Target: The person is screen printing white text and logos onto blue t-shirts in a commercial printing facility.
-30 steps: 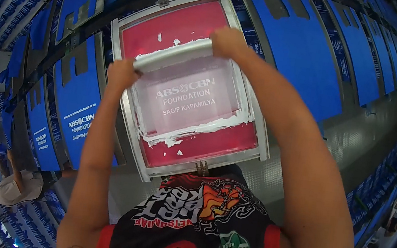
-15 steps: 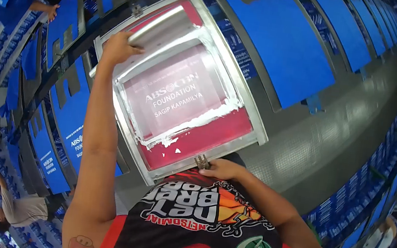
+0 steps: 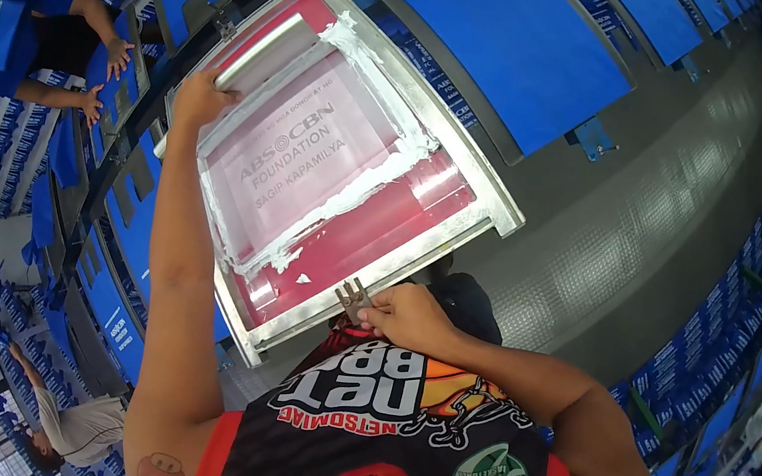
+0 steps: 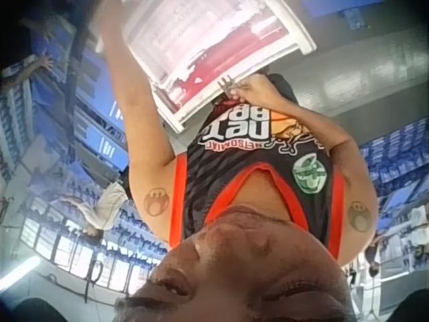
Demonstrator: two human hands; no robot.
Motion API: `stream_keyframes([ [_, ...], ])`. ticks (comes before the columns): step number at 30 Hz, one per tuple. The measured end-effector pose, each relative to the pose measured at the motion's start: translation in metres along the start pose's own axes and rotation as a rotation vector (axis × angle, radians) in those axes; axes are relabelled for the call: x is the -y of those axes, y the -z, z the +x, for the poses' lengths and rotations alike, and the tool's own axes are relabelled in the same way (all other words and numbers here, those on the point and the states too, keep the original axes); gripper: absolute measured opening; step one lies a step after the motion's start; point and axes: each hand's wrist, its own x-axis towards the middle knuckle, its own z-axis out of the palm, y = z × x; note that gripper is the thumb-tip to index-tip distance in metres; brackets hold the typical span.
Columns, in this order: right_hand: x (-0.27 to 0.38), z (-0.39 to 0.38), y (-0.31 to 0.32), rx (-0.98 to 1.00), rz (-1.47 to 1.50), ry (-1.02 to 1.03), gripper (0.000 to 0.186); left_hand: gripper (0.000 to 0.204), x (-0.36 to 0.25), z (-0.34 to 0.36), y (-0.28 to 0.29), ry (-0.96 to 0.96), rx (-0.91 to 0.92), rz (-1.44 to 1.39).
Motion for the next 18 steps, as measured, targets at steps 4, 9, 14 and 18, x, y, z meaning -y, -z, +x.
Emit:
stream_keyframes([
  [4, -0.049, 0.034, -0.003, -0.069, -0.165, 0.003, 0.018, 0.043, -0.006, -0.013, -0.017, 0.02, -0.038, 0.014],
  [9, -0.071, 0.054, -0.005, -0.103, -0.18, 0.018, 0.018, 0.037, -0.028, -0.077, -0.048, 0.015, -0.047, 0.028],
  [14, -0.081, 0.064, 0.003, -0.095, -0.14, 0.035, 0.018, 0.031, -0.102, -0.224, -0.12, -0.07, -0.257, -0.077],
  [18, -0.078, 0.059, 0.005, -0.092, -0.082, 0.056, 0.018, 0.033, -0.125, -0.246, -0.09, 0.002, -0.133, -0.13],
])
